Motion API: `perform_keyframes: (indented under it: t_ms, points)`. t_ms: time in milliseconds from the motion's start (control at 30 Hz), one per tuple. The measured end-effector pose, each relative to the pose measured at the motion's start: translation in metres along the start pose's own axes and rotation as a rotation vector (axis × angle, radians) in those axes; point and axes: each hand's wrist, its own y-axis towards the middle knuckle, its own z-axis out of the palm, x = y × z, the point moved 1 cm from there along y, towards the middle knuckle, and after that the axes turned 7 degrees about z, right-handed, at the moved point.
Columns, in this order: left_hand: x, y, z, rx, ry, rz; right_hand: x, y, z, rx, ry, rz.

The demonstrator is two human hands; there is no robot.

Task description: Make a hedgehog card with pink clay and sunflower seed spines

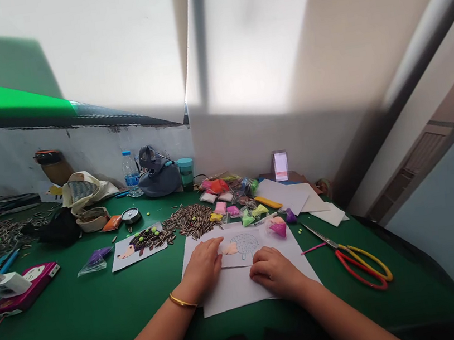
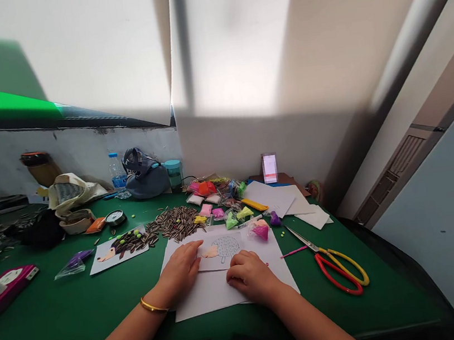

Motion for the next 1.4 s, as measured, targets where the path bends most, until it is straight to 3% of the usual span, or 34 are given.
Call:
perform_keyframes:
  t_ms: [167, 300, 433, 733, 933, 1167, 1333, 1400]
  points:
    - [-0.001, 0.000, -0.003, 0.048, -0.015, -0.018, -0.015, 0.003, -0.006, -0.085, 0.012, 0.060]
    - [-0.004, 0.000, -0.004, 0.107, -0.021, -0.019, -0.050, 0.006, -0.014, -0.263, -0.045, 0.289]
    - [-0.007, 0.000, -0.007, 0.158, -0.024, -0.044, -0.074, 0.005, -0.016, -0.259, -0.171, 0.432]
    - [-0.007, 0.004, -0.005, 0.221, 0.060, -0.183, -0.065, 0.005, -0.016, -0.261, -0.248, 0.486]
    - [-0.002, 0.011, 0.001, 0.088, 0.024, -0.259, -0.051, 0.027, -0.015, -0.202, -0.308, 0.503]
    - [0.004, 0.011, 0.002, -0.001, -0.103, -0.244, -0.042, 0.043, -0.010, -0.244, 0.014, 0.485]
    - [0.006, 0.022, -0.005, -0.226, -0.594, -0.409, -0.045, 0.030, -0.007, -0.318, 0.241, 0.545]
    - [0.002, 0.027, -0.006, -0.246, -0.732, -0.463, -0.046, 0.025, -0.006, -0.371, 0.339, 0.576]
